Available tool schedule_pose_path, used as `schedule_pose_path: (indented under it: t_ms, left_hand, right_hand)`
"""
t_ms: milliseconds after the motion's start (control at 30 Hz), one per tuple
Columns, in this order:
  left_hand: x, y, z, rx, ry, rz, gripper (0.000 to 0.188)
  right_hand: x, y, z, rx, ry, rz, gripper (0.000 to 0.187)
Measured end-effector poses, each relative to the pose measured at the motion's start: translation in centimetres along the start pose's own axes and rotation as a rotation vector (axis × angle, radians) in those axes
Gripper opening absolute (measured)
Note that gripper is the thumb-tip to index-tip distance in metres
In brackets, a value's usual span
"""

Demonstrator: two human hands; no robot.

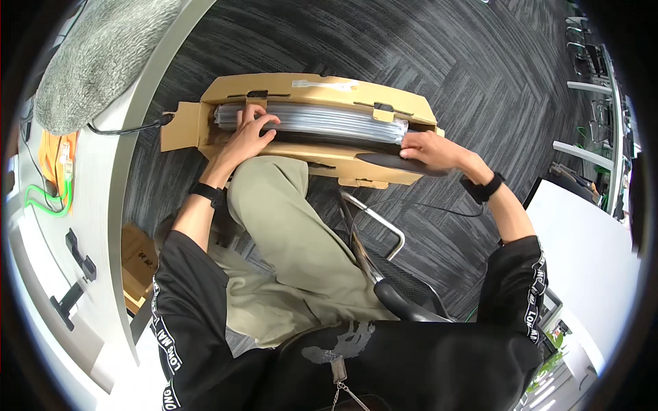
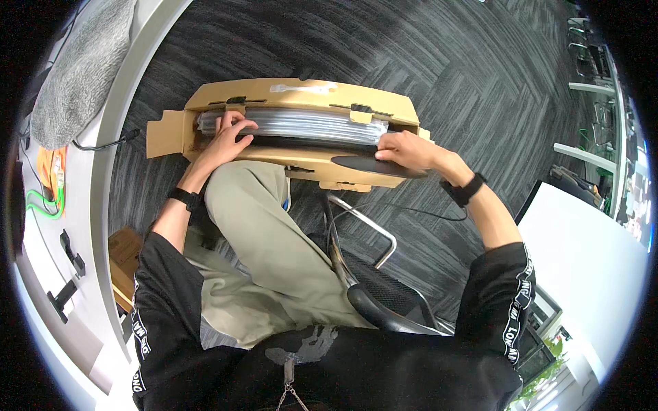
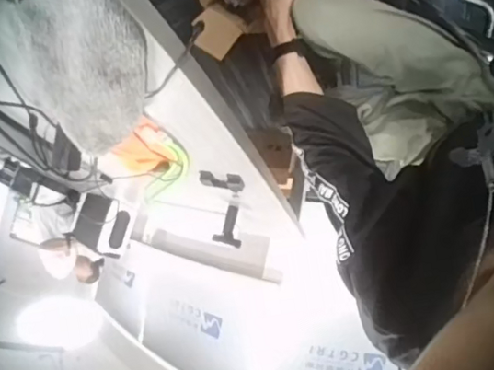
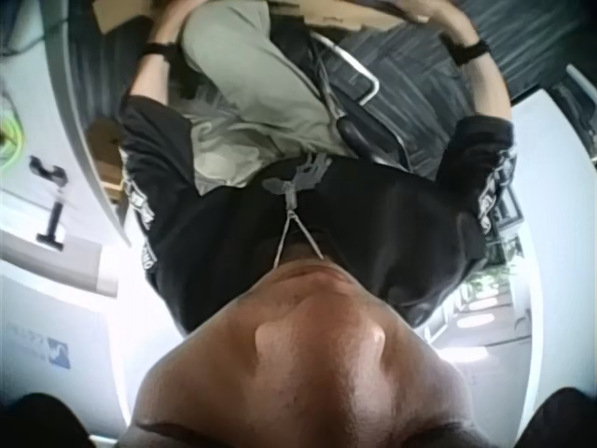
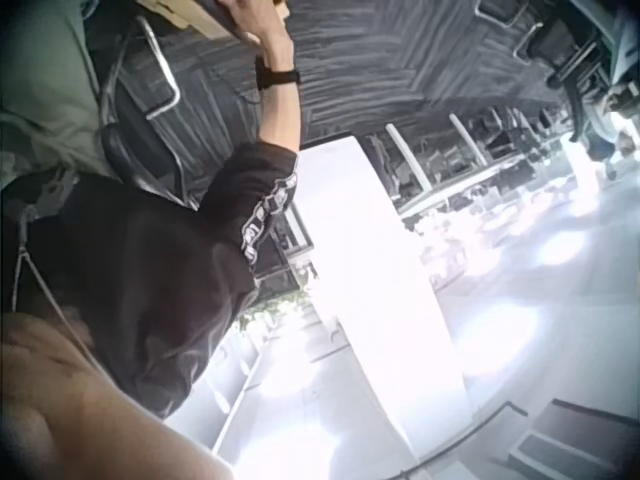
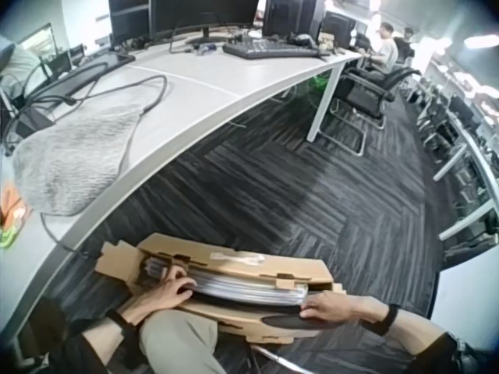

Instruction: Assemble a computer monitor stand by joining the base and the neck.

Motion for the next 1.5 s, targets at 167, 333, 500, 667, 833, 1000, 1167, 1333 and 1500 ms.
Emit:
schedule_pose_path:
  t_ms: [167,333,500,667,833,1000,1167,1333,1500]
  left_hand:
    - [0.1,0.0,-0.3,0.02,0.026,0.01,0.026]
    - [0.3,0.1,-0.5,0.035,0.045,0.033,0.027]
    - [0.4,0.4,-0.5,0.021,0.046,0.024,0.027]
    - [0.3,0.2,-0.5,-0.006,0.038,-0.002,0.026]
    - [0.2,0.2,-0.3,0.006,0.042,0.024,0.026]
    - [0.1,0.2,-0.3,-0.015,0.029,0.009,0.027]
    - [0.2,0.3,-0.4,-0.028,0.033,-0.013,0.026]
    - [0.0,0.2,-0.7,-0.013,-0.009,-0.016,0.025]
    - [-1.7,-1.4,0.5,0.08,-0.11,0.01,0.027]
  right_hand:
    - [3.4,5.8,2.6,0.098,-0.124,-0.024,0.039]
    - [6.1,6.8,3.4,0.351,0.174,-0.053,0.079]
    - [7.5,5.8,2.4,0.321,0.096,-0.168,0.112]
    - [8.0,6.9,4.9,0.327,0.259,-0.21,0.077]
    - [8.8,8.9,8.8,0.388,-0.125,-0.304,0.067]
    - [8.4,7.7,9.8,0.445,-0.112,-0.236,0.055]
    - [7.9,7.6,8.9,0.5,-0.018,-0.228,0.052]
    - [8.3,7.4,8.6,0.395,-0.103,-0.244,0.064]
    - [7.8,4.1,5.2,0.204,0.027,-0.019,0.071]
Point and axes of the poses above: each hand's wrist, its own y-axis towards the middle knuckle, its own x-axis out of the palm, z = x × y, the point moved 6 cm from there along y, towards the middle knuckle, and after that the axes turned 3 degrees about -z, right-handed, at the moved point
